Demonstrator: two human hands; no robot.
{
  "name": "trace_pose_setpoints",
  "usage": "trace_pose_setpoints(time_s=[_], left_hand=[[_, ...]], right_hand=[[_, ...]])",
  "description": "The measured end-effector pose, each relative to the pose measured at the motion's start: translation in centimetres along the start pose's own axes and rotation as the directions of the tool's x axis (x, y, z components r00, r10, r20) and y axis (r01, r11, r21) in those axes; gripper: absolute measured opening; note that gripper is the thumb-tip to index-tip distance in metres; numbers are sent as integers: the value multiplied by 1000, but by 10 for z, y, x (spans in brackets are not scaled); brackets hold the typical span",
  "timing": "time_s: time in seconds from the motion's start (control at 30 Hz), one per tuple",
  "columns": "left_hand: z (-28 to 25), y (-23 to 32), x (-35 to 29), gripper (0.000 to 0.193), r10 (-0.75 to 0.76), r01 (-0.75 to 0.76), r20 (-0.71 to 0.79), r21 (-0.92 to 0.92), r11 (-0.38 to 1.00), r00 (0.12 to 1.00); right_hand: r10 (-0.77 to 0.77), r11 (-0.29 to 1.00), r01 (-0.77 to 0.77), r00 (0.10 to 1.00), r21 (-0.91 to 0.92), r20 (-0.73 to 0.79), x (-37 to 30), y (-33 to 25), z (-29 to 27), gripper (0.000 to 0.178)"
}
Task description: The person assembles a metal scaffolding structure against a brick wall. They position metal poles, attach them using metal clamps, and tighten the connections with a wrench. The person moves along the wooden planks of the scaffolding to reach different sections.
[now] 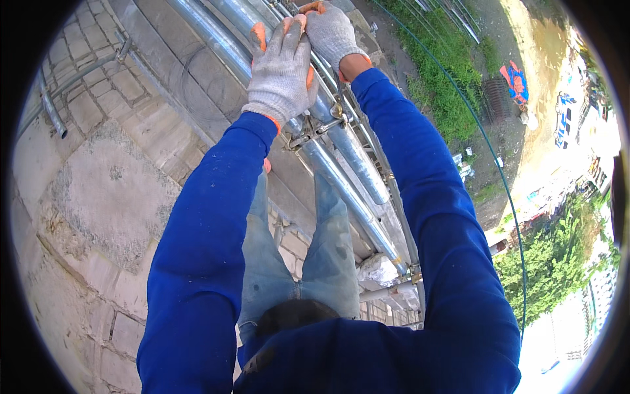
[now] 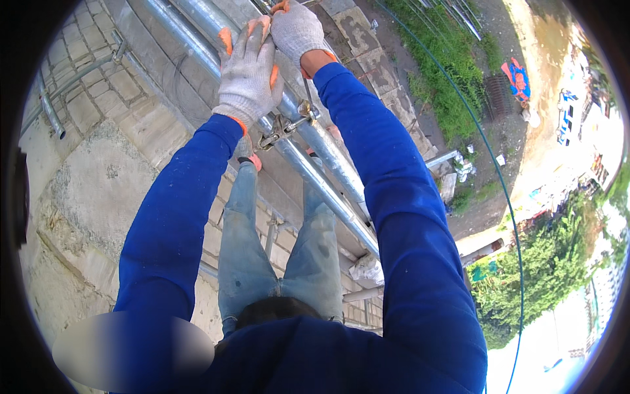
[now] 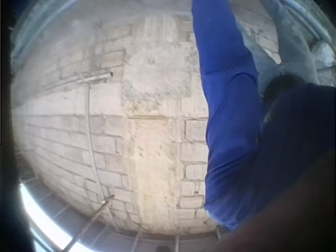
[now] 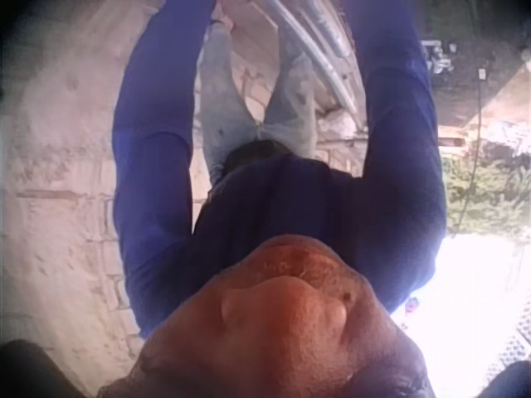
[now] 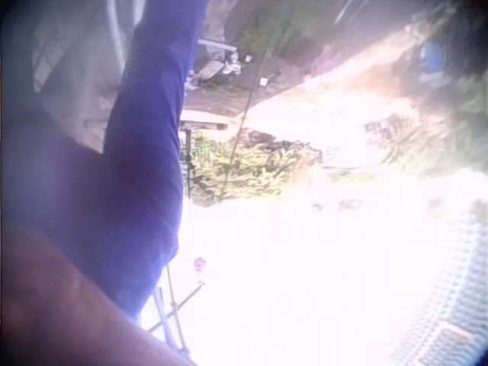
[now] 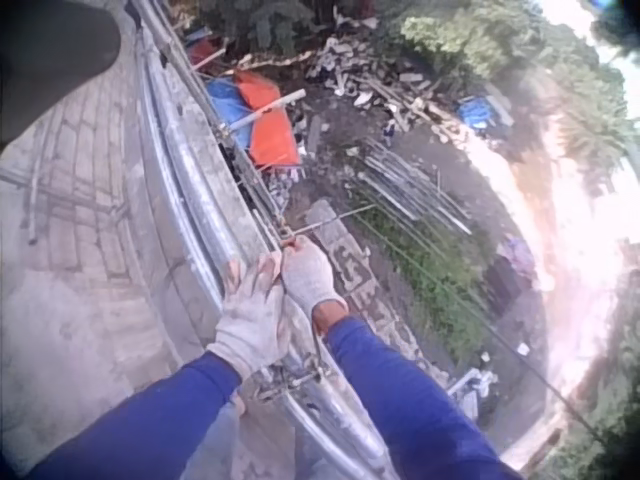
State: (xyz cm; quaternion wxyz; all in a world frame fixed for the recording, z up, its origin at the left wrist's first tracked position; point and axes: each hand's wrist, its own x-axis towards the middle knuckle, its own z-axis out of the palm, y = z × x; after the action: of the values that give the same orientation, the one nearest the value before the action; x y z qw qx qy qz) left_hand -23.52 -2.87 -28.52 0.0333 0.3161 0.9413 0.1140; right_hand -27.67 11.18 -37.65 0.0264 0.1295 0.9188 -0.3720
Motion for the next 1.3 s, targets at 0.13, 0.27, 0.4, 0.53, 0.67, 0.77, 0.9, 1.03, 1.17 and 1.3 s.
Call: trace_pose_setpoints(time_s=[0.13,0.27,0.4,0.53,0.67,0.77,0.9,1.03,1.17,1.3], left_hand=[[0,-9,-7,70,-4,4,16,2,1000,1000],[-5,-4,-2,65,49,-50,43,34,998,998],[0,1,2,65,49,-50,72,21,999,996],[0,-7,-5,63,42,-43,16,23,999,999],[-3,0,3,68,58,-58,36,16,998,998],[-1,-1,1,66,47,-50,76,40,998,996],[-5,-5,-1,47,71,-74,72,51,996,995],[-4,-9,-7,40,28,-30,96,22,999,995],[1,-7,-4,39,76,-76,22,39,996,997],[-2,-6,-4,43,74,-76,30,79,994,997]], right_hand=[[313,886,-391,902,251,298,-9,59,35,32],[76,983,10,884,-181,461,-30,87,56,33],[421,824,-531,806,195,416,-30,70,59,27],[280,737,-365,931,568,235,-24,16,27,28],[346,807,-448,887,386,307,-34,64,53,28],[386,879,-476,736,21,556,-74,104,71,26],[669,481,-869,450,116,591,-152,136,42,29],[572,626,-767,576,143,585,-238,108,-41,41],[656,686,-724,659,72,369,-316,79,-119,38],[328,941,-293,913,-171,241,-280,-45,-210,40]])
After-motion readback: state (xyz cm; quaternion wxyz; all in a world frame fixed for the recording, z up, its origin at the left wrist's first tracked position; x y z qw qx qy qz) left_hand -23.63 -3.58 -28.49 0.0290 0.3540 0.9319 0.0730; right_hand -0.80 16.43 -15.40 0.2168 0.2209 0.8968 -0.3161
